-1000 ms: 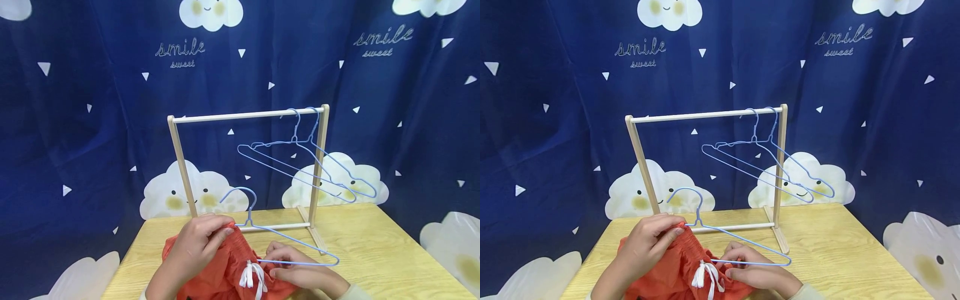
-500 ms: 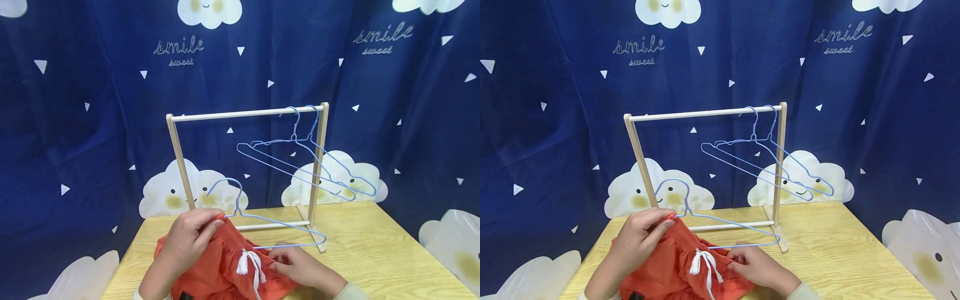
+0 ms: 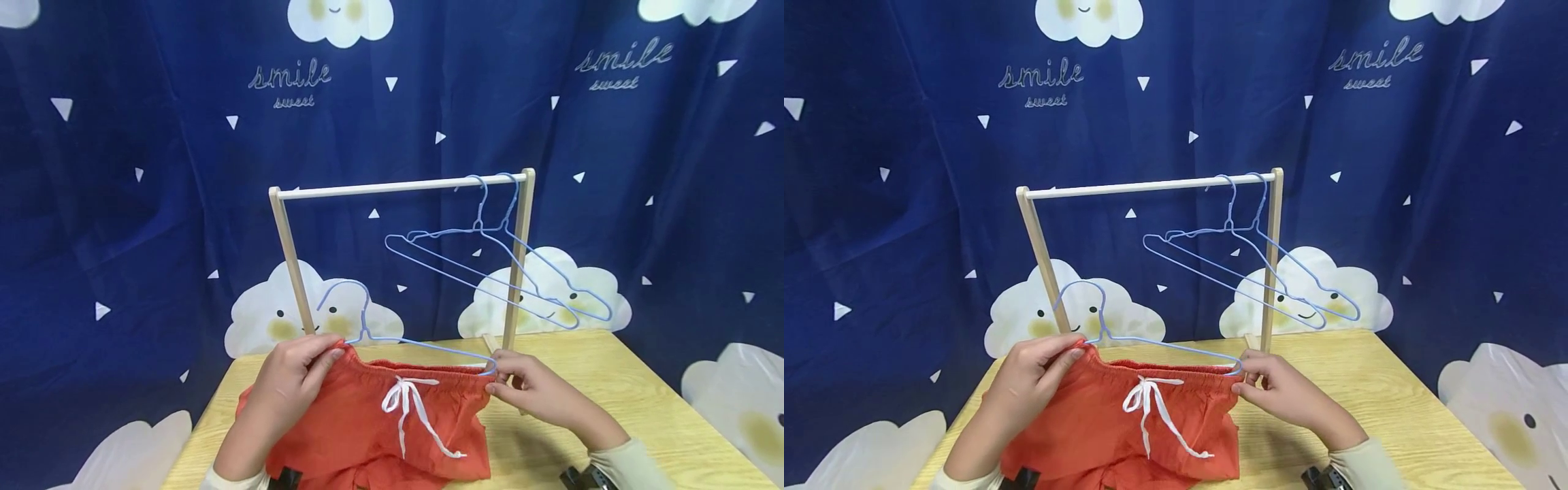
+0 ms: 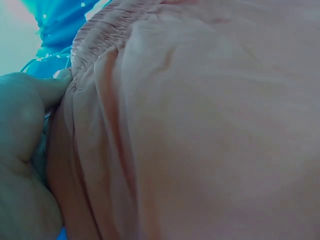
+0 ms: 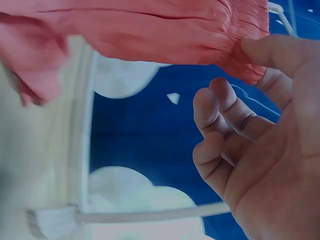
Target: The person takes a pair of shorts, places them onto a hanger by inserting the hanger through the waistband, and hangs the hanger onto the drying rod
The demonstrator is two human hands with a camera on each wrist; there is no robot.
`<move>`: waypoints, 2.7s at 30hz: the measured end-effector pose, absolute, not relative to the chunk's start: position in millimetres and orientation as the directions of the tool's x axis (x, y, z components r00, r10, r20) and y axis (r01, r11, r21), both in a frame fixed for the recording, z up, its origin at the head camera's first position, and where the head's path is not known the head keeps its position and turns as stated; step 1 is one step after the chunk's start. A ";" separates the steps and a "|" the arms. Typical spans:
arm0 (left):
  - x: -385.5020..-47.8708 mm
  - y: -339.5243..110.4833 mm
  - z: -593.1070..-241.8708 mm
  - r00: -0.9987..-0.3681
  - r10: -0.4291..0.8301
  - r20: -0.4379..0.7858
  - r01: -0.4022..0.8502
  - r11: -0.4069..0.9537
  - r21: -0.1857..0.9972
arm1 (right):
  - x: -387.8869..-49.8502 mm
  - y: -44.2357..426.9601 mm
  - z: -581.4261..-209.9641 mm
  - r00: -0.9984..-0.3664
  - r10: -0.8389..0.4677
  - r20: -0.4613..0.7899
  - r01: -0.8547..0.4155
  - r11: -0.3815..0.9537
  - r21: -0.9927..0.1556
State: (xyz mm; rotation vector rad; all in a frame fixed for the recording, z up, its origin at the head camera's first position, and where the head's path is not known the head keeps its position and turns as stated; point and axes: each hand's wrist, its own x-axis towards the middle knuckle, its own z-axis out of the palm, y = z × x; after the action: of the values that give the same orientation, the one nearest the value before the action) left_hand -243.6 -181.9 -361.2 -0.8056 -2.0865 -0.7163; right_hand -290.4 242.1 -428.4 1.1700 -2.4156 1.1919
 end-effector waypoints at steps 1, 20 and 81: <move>-244.2 -182.9 -361.8 -0.502 0.298 0.812 0.734 0.643 0.217 | -290.0 245.2 -423.9 -0.663 -0.566 0.490 -0.733 0.359 -0.578; -234.9 -178.7 -361.4 -0.512 0.267 0.816 0.788 0.524 0.323 | -262.2 224.2 -396.9 -0.651 -0.416 0.635 -0.759 0.373 -0.533; -233.9 -137.8 -372.6 -0.555 0.305 0.774 0.701 0.673 0.238 | -237.0 164.3 -371.2 -0.648 -0.274 0.711 -0.724 0.513 -0.462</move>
State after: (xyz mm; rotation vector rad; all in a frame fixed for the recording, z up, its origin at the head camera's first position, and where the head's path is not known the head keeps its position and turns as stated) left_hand -233.9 -137.8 -372.6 -0.7716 -2.1587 -0.6990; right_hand -237.0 164.3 -371.2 0.8121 -2.1892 1.0375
